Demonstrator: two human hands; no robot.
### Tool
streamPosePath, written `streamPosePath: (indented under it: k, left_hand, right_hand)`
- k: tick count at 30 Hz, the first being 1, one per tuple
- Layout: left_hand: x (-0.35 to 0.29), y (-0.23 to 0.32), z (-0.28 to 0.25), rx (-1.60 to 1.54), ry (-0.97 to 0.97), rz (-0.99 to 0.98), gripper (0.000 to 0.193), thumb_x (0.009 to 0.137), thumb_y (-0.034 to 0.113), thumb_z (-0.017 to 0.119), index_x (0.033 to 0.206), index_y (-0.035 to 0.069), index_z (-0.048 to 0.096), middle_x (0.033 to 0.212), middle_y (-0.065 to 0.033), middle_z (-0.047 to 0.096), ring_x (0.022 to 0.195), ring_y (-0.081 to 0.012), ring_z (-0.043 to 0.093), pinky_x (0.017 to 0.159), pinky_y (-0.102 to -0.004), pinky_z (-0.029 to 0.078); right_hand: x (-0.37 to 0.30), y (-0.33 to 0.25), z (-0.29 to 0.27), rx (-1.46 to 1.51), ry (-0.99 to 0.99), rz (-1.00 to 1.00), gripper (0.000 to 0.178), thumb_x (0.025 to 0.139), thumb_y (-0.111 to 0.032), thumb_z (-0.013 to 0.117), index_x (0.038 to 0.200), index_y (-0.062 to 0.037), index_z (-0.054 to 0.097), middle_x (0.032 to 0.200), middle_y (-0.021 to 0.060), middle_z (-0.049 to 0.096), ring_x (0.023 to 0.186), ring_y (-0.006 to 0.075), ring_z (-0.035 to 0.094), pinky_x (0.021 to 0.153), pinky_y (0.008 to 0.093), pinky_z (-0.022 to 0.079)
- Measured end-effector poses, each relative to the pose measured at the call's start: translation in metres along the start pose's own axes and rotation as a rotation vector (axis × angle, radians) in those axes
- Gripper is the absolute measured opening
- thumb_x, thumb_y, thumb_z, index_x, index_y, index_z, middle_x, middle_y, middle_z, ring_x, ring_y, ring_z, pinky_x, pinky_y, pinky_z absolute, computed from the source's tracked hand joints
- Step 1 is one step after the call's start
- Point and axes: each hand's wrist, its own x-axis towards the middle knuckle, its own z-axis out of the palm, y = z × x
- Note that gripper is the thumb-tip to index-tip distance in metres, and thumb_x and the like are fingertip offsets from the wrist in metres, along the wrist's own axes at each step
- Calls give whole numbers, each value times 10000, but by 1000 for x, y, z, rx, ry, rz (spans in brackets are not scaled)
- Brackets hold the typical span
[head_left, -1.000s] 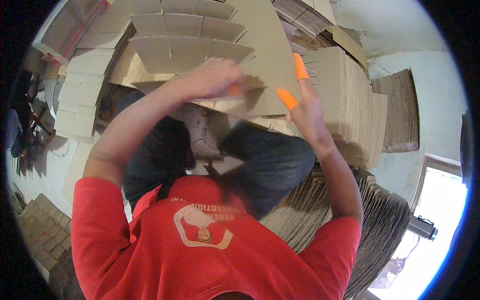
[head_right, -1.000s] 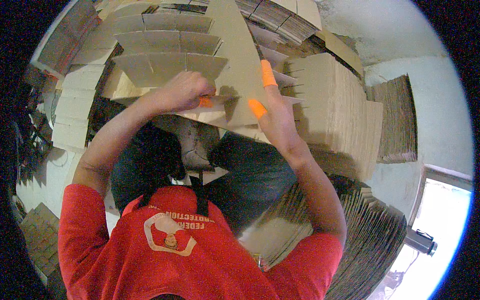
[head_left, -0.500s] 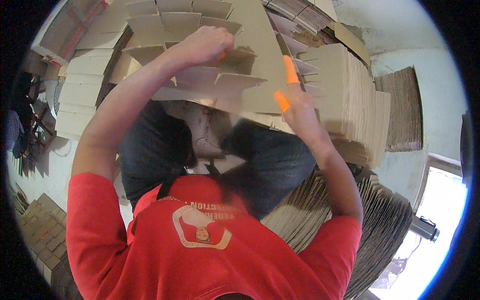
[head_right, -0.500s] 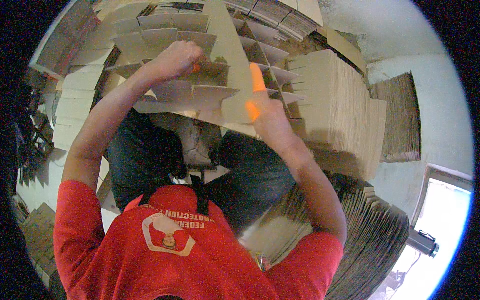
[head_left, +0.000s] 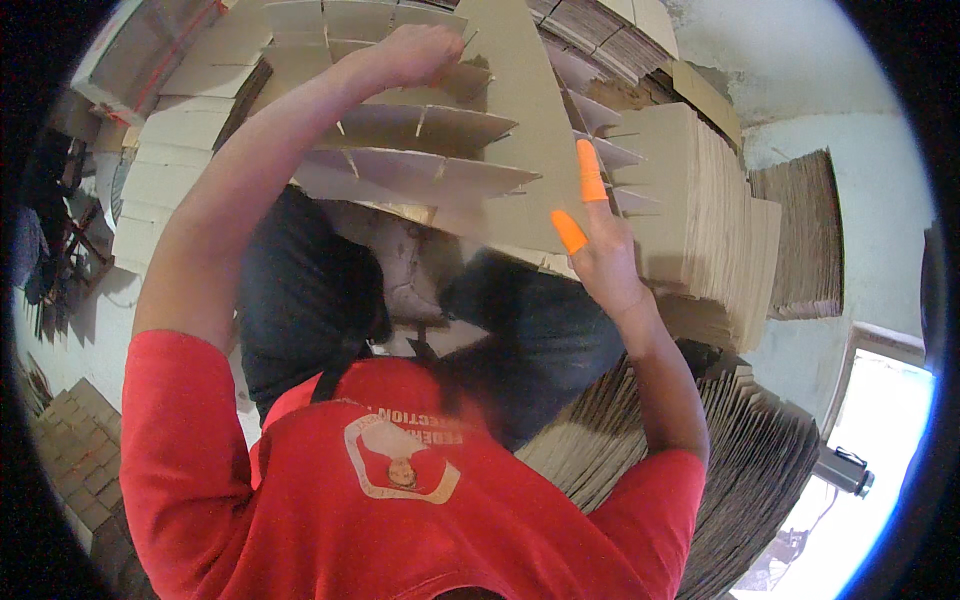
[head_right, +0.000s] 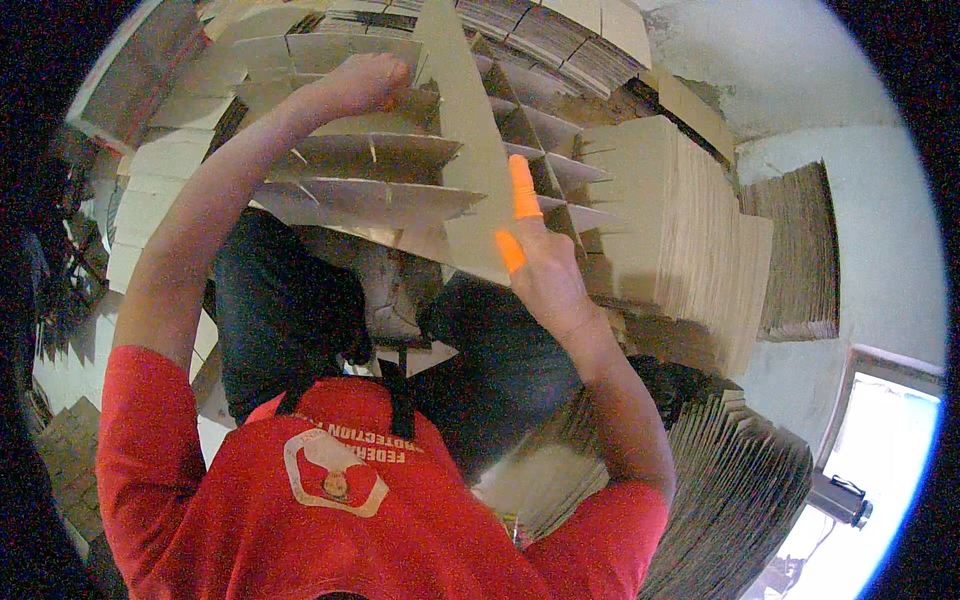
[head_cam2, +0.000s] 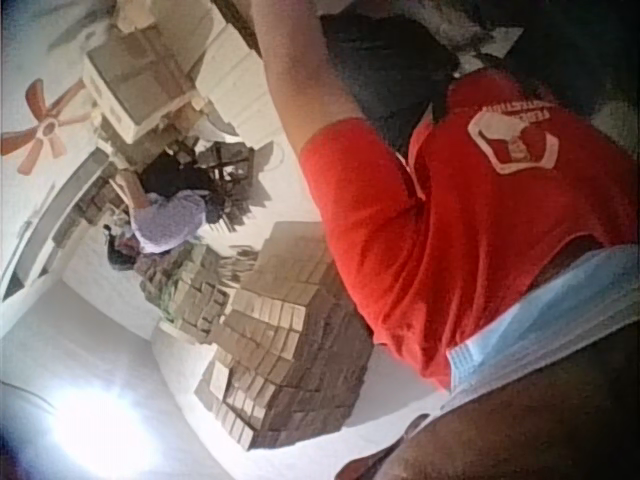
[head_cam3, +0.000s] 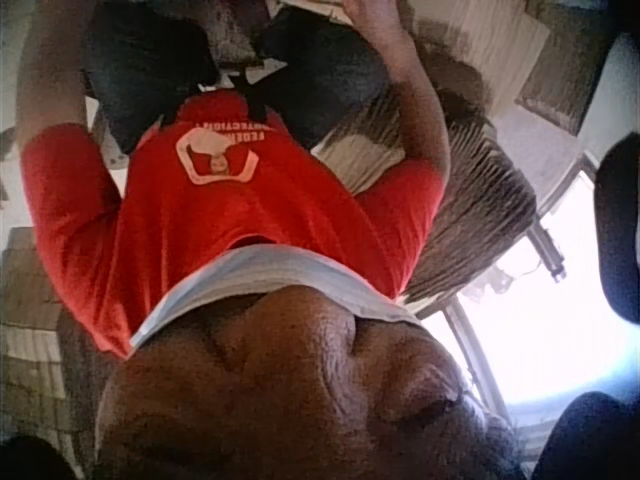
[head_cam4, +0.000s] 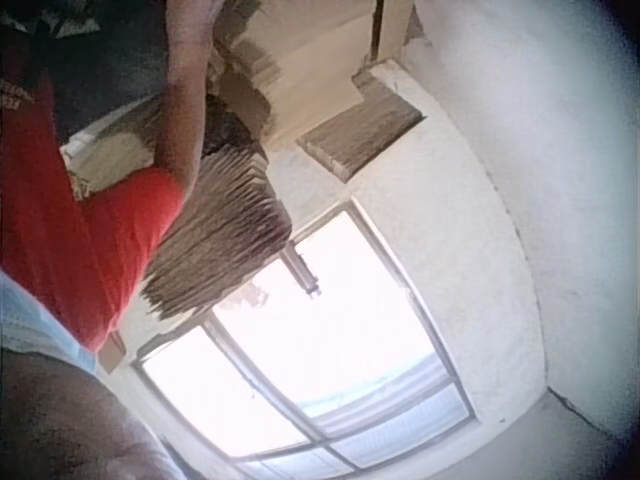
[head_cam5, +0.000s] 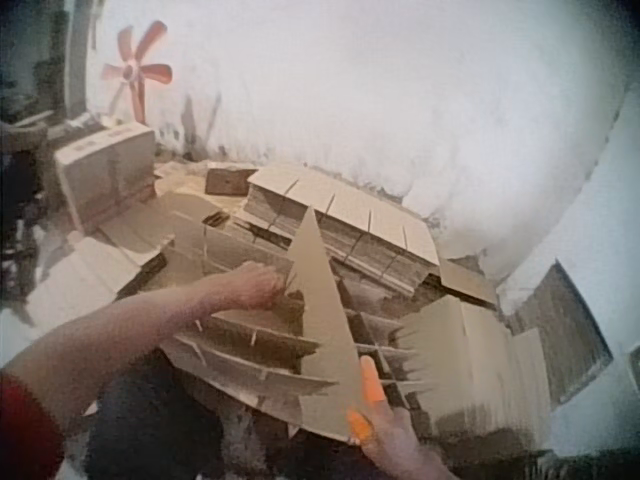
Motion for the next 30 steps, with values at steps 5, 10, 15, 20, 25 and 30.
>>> streamPosePath:
  k: [5,10,15,20,25,30]
  left_hand:
    - [-10,16,-9,57,-26,90,310,718,139,744,982,34,618,1008,-175,636,993,-361,617,805,-467,520]
    - [-13,18,-20,68,-32,144,267,723,229,752,871,38,640,918,-169,652,908,-367,637,724,-475,522]
    - [12,14,-73,-349,-81,-125,352,713,375,771,780,40,684,858,-170,679,788,-363,655,628,-471,515]
    - [34,-91,-4,147,253,-11,310,772,190,703,1047,55,663,1009,-162,679,867,-355,669,727,-448,542]
    - [34,-88,1,206,-38,90,213,709,82,703,884,-7,622,934,-216,671,886,-378,664,728,-467,539]
    - [28,-93,28,160,85,104,200,709,74,704,878,5,623,887,-209,668,860,-375,661,723,-467,532]
  right_hand:
    - [-1,11,0,-52,9,-61,754,848,12,647,1495,-42,265,1222,236,579,731,387,605,678,390,504]
    - [2,24,17,14,-40,18,757,857,18,625,1506,-67,246,1021,229,635,699,401,582,657,388,495]
    - [-16,24,19,-43,37,34,759,860,15,624,1510,-89,246,893,227,631,653,391,562,624,376,486]
    - [-16,20,16,-29,-55,43,770,862,-2,637,1514,-89,235,878,234,619,627,384,555,593,378,475]
    - [-15,13,12,27,3,33,780,860,-7,643,1514,-74,224,847,233,601,607,391,526,566,384,458]
    - [-5,10,9,13,-1,47,764,855,-4,649,1503,-69,249,835,233,604,653,421,537,600,405,469]
